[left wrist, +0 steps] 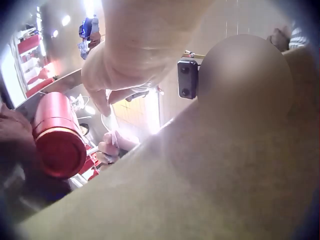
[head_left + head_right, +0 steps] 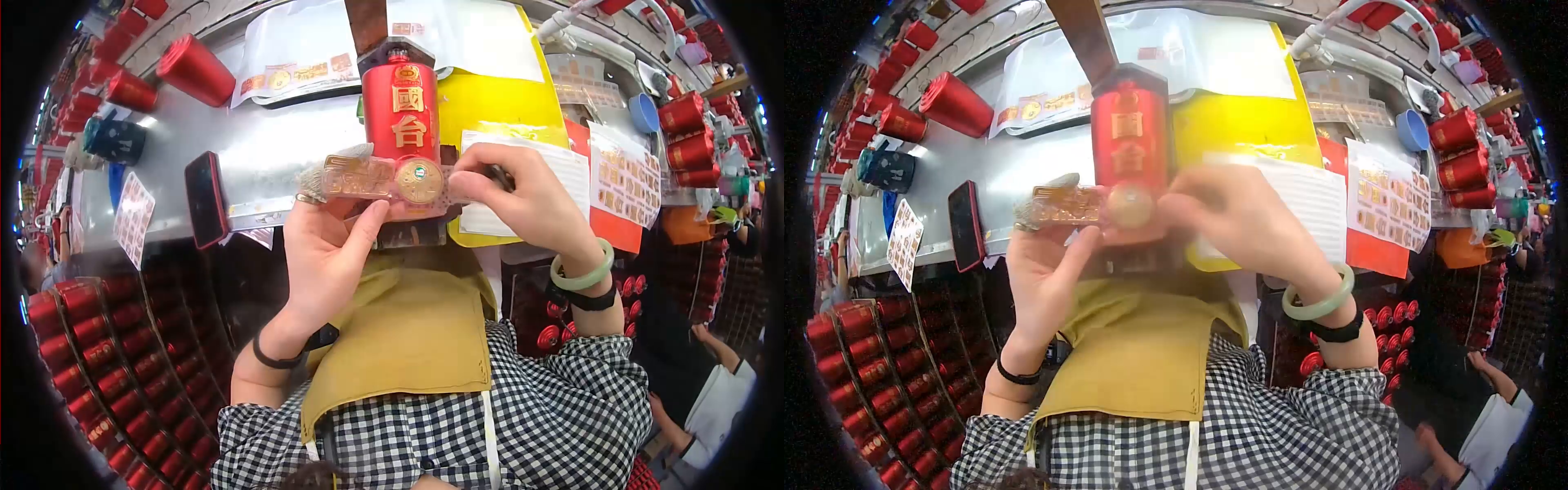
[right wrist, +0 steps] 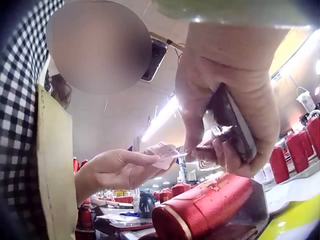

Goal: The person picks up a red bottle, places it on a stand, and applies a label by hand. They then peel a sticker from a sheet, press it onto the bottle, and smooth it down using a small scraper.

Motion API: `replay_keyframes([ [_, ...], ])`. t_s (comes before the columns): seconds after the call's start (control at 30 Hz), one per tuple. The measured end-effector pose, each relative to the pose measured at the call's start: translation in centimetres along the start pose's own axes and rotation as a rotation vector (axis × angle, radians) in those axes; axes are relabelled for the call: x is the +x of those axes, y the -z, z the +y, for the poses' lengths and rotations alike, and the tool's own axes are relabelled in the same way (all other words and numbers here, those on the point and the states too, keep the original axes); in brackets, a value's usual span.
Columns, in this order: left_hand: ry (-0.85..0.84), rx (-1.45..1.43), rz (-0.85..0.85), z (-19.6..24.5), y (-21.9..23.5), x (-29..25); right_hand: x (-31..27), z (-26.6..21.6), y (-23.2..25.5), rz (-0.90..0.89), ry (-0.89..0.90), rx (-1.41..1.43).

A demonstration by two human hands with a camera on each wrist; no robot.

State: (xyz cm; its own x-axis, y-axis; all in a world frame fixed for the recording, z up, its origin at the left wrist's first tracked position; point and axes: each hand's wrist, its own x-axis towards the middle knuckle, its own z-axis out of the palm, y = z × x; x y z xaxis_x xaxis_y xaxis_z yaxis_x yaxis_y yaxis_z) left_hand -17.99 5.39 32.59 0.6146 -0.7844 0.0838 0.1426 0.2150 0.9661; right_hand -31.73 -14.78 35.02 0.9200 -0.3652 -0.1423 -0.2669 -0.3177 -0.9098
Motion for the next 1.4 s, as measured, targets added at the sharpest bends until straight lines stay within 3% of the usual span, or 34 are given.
replay_keyframes([
  [0.17, 0.061, 0.083, 0.014, -1.0, 1.8, 0.6, 1.3, 0.9, -1.2, 0.027, -0.121, -0.037],
  [0.2, 0.021, 0.096, 0.011, -1.7, 1.5, 0.4, 0.9, 2.1, -1.3, 0.040, -0.082, -0.045],
  [0.27, 0.138, -0.060, 0.022, -0.8, 2.0, 0.9, 1.2, 2.3, -1.8, 0.118, 0.018, -0.104],
  [0.33, 0.211, -0.034, 0.092, -0.7, 1.9, 1.6, 1.3, 2.5, -2.0, 0.123, 0.015, -0.095],
  [0.47, 0.149, 0.140, 0.017, -2.8, 2.3, 1.5, 1.3, 2.8, -1.3, 0.120, 0.084, -0.175],
  [0.53, -0.083, 0.504, -0.103, -3.1, 2.3, 1.5, 1.3, 2.7, -1.2, 0.123, 0.088, -0.204],
  [0.67, -0.099, 0.725, -0.061, -3.2, 1.5, 1.9, 1.4, 2.8, -0.9, 0.089, 0.048, -0.147],
  [0.77, -0.011, 0.609, -0.111, -3.7, 2.6, 2.2, 1.5, 2.5, -0.8, 0.059, 0.024, -0.114],
  [1.0, -0.069, 0.380, -0.149, -4.6, 3.7, 2.2, 1.5, 3.1, -1.1, 0.056, 0.058, -0.048],
  [1.1, 0.047, 0.049, 0.024, -3.5, 3.5, 2.5, 1.4, 3.3, -0.7, 0.060, 0.042, -0.049],
  [1.13, 0.052, 0.059, 0.099, -3.6, 3.7, 3.0, 1.3, 3.1, -0.6, 0.052, 0.056, -0.069],
  [1.2, 0.076, 0.184, 0.069, -3.6, 4.6, 3.2, 1.2, 2.4, -0.2, 0.043, 0.069, -0.089],
  [1.4, 0.061, 0.086, 0.001, -0.4, 3.4, 2.2, -0.4, 0.6, 0.8, 0.045, 0.032, -0.078],
])
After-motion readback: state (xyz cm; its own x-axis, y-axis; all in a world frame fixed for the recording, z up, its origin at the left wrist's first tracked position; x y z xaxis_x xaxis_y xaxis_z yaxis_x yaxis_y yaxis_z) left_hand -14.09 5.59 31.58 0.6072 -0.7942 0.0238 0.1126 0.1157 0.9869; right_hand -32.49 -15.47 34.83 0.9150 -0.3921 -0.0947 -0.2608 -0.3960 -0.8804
